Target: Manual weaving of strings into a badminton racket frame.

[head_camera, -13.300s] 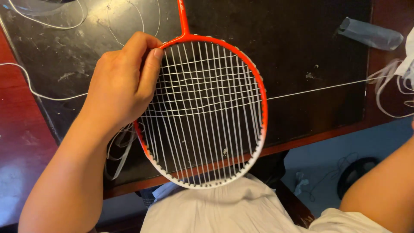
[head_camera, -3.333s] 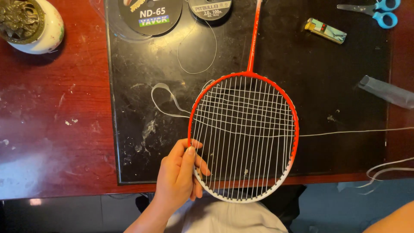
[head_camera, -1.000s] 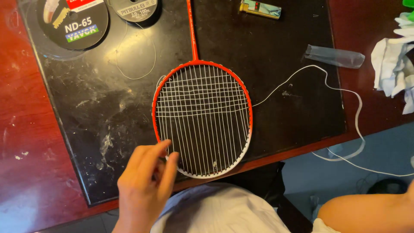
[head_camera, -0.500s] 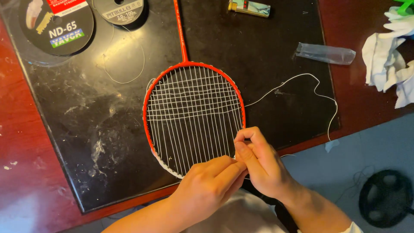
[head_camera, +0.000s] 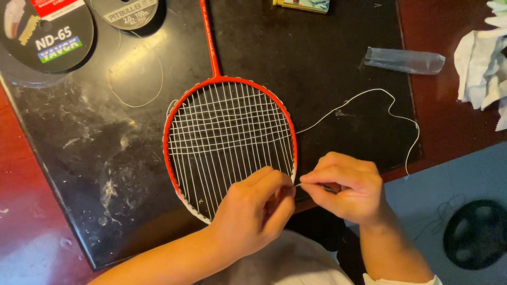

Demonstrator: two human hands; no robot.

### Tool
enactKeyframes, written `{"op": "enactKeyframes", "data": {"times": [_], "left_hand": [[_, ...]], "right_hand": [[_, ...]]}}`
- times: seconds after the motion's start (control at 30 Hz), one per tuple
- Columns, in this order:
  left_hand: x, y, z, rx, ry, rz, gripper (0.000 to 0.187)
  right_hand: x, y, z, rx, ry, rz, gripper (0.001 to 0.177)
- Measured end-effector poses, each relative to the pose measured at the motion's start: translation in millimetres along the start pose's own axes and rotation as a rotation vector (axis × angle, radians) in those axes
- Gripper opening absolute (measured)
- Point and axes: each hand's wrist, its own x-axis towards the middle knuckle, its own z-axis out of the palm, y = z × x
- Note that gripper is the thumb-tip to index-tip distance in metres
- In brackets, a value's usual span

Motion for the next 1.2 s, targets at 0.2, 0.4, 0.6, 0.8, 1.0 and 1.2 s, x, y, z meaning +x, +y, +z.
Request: {"op": "enactKeyframes", "data": {"times": [0.2,0.4,0.6,0.8,1.0,1.2], "left_hand": [[8.6,-23.2,34.0,0.822,-0.064,0.109,0.04],[12.6,-34.2,36.5,0.897,-0.087,0.077,0.025],[18.4,-29.7,27.6,0.743,-0.128,0.084,0.021],[21.7,-27.9,25.4,0.868,-0.106,0.051,0.018],[28.4,-32.3,20.5,0.7,-0.112,-0.05,0.021],[34.3,-31.1,15.2,0.571,-0.094,-0.158,0.023]], "right_hand": [[22.7,21.5,-17.0,-0.379,0.138,0.049,0.012],[31.5,25.8,-11.7,-0.363,0.072,0.046,0.012],[42.3,22.7,-4.9,-0.414,0.077,-0.039,0.014],[46.5,25.7,-0.4,-0.485,0.049,-0.066,0.013],[45.3,24.8,-0.1,-0.523,0.049,-0.094,0.013],[43.8,24.9,-1.1,-0.523,0.065,-0.068,0.015]]}}
